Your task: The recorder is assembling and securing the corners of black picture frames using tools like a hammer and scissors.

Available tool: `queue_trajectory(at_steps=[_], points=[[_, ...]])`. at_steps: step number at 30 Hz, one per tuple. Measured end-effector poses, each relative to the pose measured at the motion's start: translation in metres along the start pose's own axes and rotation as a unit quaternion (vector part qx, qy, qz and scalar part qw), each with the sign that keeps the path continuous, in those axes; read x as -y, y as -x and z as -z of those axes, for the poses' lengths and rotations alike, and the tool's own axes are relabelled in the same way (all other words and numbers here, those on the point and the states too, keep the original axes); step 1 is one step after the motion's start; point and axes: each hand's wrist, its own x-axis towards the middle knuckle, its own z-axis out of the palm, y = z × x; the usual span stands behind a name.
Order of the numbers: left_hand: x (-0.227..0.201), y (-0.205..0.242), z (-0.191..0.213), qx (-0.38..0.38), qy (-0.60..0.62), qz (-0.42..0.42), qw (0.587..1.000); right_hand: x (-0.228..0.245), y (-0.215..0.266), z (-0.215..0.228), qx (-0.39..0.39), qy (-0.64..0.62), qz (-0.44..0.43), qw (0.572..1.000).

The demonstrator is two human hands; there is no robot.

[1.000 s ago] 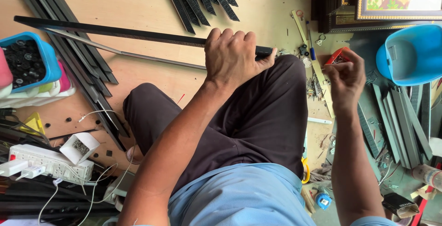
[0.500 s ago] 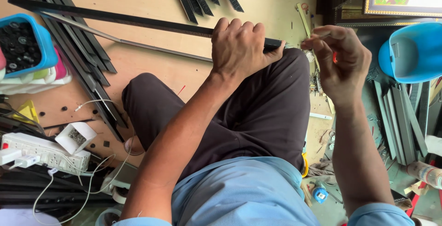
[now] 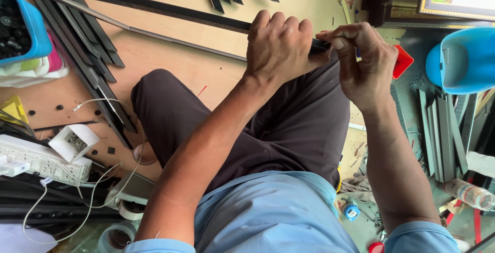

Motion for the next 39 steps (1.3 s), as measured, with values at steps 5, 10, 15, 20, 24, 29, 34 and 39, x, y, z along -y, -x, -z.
queue_trajectory(at_steps=[5, 10, 15, 20, 24, 29, 34, 39], points=[[-0.001, 0.001, 0.003, -0.003, 0.009, 0.003, 1.0, 0.003, -0.003, 0.001, 0.0, 0.011, 0.027, 1.0], [-0.003, 0.002, 0.003, -0.007, 0.009, 0.01, 1.0, 0.01, -0.009, 0.003, -0.007, 0.098, 0.084, 0.992], [-0.003, 0.002, 0.002, -0.012, 0.003, 0.007, 1.0, 0.003, -0.005, 0.003, -0.002, 0.076, 0.095, 0.993], [-0.004, 0.003, 0.003, -0.008, -0.002, 0.006, 1.0, 0.0, -0.006, 0.005, 0.0, 0.095, 0.109, 0.989], [-0.005, 0.002, 0.003, -0.002, 0.003, 0.008, 1.0, 0.0, -0.004, 0.007, 0.015, 0.124, 0.121, 0.985], [-0.004, 0.004, 0.007, 0.003, 0.009, 0.005, 1.0, 0.007, -0.007, 0.007, 0.018, 0.171, 0.127, 0.977], [-0.004, -0.001, 0.009, -0.002, 0.04, 0.003, 0.999, 0.005, -0.008, 0.013, 0.012, 0.197, 0.151, 0.969], [-0.002, 0.004, 0.008, 0.013, 0.026, 0.002, 1.0, 0.018, -0.014, 0.018, 0.063, 0.222, 0.137, 0.963]])
